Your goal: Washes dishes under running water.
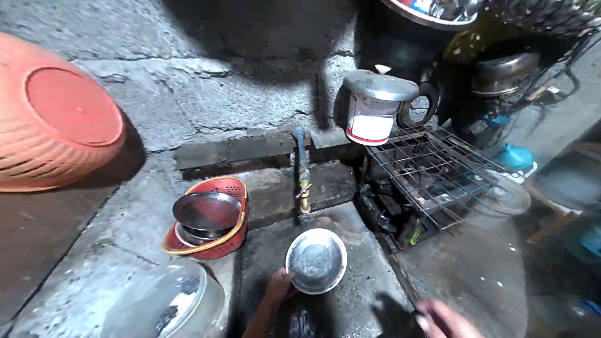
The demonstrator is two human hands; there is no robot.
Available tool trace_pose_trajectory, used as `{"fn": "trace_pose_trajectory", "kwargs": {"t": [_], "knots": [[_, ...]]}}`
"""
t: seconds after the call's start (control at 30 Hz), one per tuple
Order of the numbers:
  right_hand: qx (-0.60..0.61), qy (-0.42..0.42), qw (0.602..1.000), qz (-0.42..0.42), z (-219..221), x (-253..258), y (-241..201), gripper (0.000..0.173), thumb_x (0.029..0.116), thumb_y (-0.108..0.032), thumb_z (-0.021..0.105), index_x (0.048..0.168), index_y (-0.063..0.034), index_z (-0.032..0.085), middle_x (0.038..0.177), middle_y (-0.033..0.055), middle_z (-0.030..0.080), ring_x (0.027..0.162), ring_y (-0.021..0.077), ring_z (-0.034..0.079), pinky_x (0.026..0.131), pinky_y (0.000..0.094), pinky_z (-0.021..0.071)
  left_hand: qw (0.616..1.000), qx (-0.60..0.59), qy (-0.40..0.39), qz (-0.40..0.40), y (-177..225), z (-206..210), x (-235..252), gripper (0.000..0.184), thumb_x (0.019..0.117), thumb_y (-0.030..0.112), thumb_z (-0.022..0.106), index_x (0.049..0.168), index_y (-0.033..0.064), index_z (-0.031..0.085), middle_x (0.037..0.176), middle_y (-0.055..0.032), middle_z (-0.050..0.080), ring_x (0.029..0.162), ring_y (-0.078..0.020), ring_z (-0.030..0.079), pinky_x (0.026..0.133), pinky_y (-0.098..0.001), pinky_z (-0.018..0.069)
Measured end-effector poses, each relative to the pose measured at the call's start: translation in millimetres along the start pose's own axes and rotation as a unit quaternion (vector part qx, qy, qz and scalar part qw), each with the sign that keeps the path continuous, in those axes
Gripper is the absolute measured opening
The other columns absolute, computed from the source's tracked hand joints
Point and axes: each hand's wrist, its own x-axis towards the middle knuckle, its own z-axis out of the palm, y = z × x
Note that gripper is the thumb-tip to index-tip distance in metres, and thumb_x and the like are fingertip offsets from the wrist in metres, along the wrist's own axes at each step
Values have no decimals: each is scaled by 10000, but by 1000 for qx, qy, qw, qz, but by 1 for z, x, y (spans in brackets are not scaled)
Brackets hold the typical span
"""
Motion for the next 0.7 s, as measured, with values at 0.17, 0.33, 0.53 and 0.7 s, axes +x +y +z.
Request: {"fn": "trace_pose_trajectory", "kwargs": {"t": [0.17,0.33,0.53,0.7], "knots": [[-13,24,995,-101,5,160,-125,450,1015,-444,557,1276,-83,618,873,37,657,796,174,652,770,407,563,979,141,145,23,13,13,-26,407,972,288,704,1204,-36,625,1041,-221,703,938,-348,706,858,-544,573],[-56,20,998,-18,32,261,-207,749,913,-649,653,1361,-57,554,1069,185,713,999,364,703,852,592,554,947,261,188,-5,32,37,-54,676,882,403,776,1369,-13,561,1277,-237,648,1160,-390,653,987,-589,527],[-122,-45,991,15,44,279,-241,531,974,-494,640,1245,-38,622,1170,176,698,1114,322,687,923,535,549,931,289,202,-88,45,55,-55,679,889,364,756,1432,33,519,1309,-220,642,1196,-390,639,995,-582,522],[-193,-68,979,-16,41,277,-248,549,895,-221,698,1369,-32,498,1217,183,676,1095,337,695,880,538,571,919,290,241,-115,51,60,-48,632,857,334,771,1376,39,562,1253,-208,669,1141,-375,670,952,-568,549]]}}
